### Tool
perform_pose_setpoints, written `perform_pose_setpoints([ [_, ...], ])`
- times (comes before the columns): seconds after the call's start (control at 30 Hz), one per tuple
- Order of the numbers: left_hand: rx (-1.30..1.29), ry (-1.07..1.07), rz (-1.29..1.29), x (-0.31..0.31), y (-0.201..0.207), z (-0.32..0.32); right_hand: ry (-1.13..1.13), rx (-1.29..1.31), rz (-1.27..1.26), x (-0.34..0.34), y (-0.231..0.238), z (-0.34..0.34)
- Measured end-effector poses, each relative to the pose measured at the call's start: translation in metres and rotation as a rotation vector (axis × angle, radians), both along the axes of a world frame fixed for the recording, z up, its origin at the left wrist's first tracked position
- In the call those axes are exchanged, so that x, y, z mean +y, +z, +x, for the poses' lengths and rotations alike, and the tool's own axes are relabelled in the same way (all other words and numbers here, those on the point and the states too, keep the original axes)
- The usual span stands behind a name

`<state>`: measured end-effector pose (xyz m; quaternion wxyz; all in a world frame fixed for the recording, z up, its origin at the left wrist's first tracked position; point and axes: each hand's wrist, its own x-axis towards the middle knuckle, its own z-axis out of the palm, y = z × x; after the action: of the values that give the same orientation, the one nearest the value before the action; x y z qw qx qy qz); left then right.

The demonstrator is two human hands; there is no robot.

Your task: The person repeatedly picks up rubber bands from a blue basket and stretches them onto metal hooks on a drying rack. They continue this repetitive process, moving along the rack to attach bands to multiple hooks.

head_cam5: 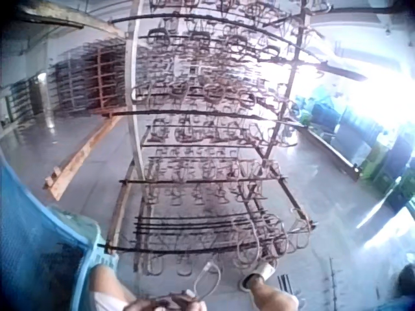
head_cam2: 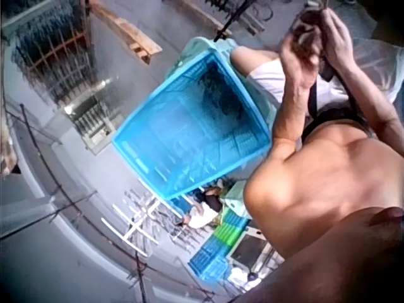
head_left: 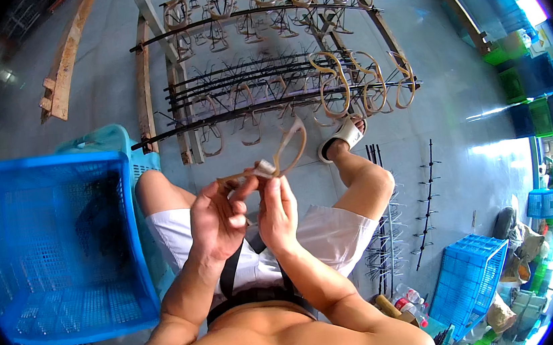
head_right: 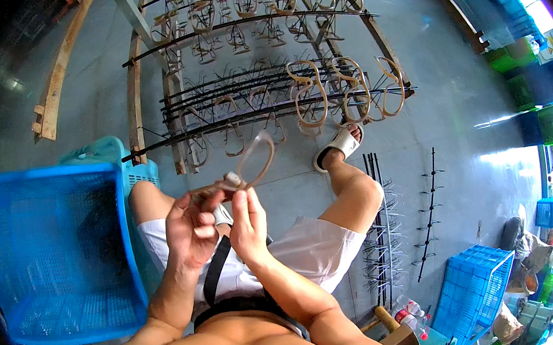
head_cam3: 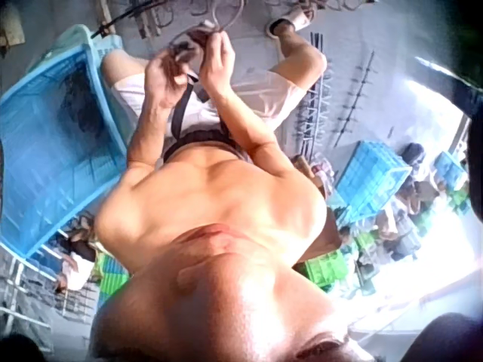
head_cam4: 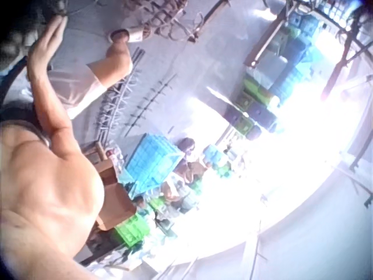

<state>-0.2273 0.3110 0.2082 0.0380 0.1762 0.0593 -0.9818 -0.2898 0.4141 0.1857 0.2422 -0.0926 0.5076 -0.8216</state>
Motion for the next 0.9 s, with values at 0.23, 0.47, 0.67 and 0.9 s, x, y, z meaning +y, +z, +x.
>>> perform_pose_setpoints([
  [0.23, -0.849, 0.302, -1.544, -0.108, -0.038, 0.075, -0.556, 0.410, 0.222, -0.005, 0.000, -0.108],
  [0.47, -2.012, -0.273, -1.974, -0.299, -0.216, 0.203, -0.506, 0.426, 0.623, -0.035, -0.020, -0.139],
  [0.67, -2.019, -0.374, -1.750, -0.323, -0.269, 0.212, -0.380, 0.118, 0.245, -0.035, -0.015, -0.142],
  [0.9, -1.929, -0.176, -1.644, -0.337, -0.292, 0.218, -0.465, 0.166, 0.355, -0.040, -0.016, -0.141],
])
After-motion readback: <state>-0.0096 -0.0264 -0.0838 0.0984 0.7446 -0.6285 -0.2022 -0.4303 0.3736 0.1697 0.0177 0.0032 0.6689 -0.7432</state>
